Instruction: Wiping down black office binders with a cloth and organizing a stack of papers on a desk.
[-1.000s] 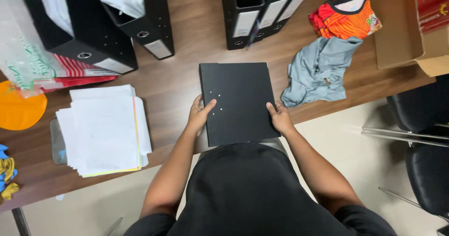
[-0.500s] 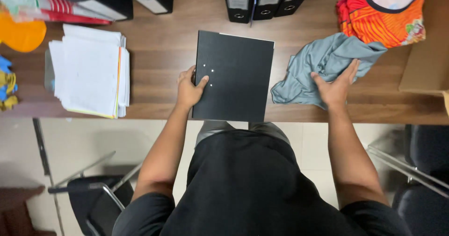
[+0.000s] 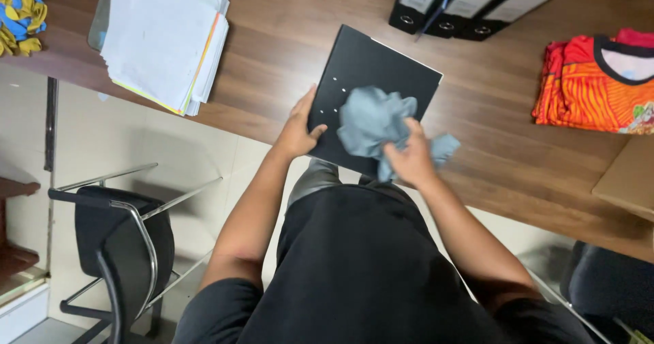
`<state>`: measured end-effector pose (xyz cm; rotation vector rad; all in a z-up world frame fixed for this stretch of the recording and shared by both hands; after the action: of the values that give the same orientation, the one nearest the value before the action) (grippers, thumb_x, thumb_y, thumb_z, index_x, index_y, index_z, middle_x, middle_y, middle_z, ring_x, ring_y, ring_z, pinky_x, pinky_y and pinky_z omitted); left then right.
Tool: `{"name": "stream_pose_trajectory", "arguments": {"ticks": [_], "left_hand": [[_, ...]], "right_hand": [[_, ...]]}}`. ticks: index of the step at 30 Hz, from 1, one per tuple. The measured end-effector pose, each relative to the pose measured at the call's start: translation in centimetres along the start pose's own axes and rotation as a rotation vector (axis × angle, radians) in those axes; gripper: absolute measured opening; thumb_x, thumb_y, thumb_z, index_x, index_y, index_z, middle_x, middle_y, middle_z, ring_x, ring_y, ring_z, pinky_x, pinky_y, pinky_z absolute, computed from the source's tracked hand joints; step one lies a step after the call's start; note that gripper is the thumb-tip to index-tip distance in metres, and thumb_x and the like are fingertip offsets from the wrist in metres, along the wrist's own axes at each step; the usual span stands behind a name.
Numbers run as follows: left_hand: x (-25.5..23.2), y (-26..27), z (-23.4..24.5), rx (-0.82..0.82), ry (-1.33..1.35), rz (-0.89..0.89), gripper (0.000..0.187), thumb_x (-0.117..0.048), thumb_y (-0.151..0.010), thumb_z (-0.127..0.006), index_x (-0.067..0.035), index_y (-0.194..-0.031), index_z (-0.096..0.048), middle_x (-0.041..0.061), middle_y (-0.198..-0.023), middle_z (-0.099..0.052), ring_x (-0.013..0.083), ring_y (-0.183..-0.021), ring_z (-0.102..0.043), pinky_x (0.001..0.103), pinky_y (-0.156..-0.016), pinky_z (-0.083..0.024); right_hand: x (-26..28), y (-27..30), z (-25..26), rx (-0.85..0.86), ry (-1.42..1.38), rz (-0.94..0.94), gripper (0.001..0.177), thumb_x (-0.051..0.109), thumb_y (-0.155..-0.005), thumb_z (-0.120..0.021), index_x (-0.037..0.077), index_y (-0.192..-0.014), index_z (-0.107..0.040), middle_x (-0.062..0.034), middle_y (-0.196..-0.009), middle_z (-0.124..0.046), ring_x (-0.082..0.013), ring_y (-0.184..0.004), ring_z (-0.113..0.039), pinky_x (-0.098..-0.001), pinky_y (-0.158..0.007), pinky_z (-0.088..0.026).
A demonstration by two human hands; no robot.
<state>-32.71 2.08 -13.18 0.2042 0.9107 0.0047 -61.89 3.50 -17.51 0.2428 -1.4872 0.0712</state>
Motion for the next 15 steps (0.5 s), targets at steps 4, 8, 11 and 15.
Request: {"name": "stream_pose_trajectory", "arguments": {"ticks": [4,8,11,15], "left_hand": [[2.8,-0.6,-0.7,0.065,0.023,-0.035,0.108,0.003,-0.069,-0.075,-0.010,-0.163,-0.023,0.025,-0.161,-0.039,0.0443,-0.148,-0.036,0.045,-0.123,-0.030],[4.3,-1.1,-0.6,0.123,0.074,-0.074,0.115,0.004,-0.060,-0.070,-0.008,-0.164,-0.021,0.024,-0.165,-0.034,0.0429,-0.152,-0.033,0.045,-0.125,-0.029],[4.4,-1.3,-0.3,0.125,0.074,-0.098,0.112,-0.004,-0.068,-0.077,-0.006,-0.163,-0.018,0.024,-0.167,-0.028,0.0431,-0.153,-0.030,0.046,-0.125,-0.027],[4.4,-1.7,-0.1,0.106,0.078,-0.126,0.103,-0.022,-0.087,-0.083,-0.003,-0.163,-0.016,0.024,-0.167,-0.027,0.0435,-0.152,-0.030,0.047,-0.126,-0.027]], "right_hand": [[5.1,-2.4,-7.1,0.179,0.559,0.256,0.065,0.022,-0.077,-0.082,0.001,-0.135,-0.062,-0.0171,-0.158,-0.046,-0.0371,-0.137,-0.048,-0.0492,-0.114,-0.042],[2.4,-4.9,-10.2,0.309,0.894,0.217,0.093,0.035,-0.068,-0.088,0.000,-0.142,-0.043,-0.0234,-0.162,-0.030,-0.0505,-0.149,-0.025,-0.0662,-0.109,-0.026],[2.9,-7.9,-9.3,0.252,0.812,0.128,0.098,0.030,-0.064,-0.084,0.009,-0.149,-0.040,-0.0194,-0.163,-0.030,-0.0450,-0.150,-0.029,-0.0661,-0.115,-0.025],[1.6,-12.2,-6.7,-0.072,0.736,0.109,0.094,0.021,-0.083,-0.077,0.010,-0.166,-0.033,-0.0209,-0.165,-0.037,-0.0427,-0.157,-0.033,-0.0598,-0.126,-0.025]]}}
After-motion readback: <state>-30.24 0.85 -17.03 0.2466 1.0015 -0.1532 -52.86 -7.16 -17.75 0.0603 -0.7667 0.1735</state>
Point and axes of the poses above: each hand's wrist, its own y-axis away from the middle knuckle, its own z-axis out of the back of the hand, x = y × z, the point moved 4 cm from there along -y, towards the middle knuckle
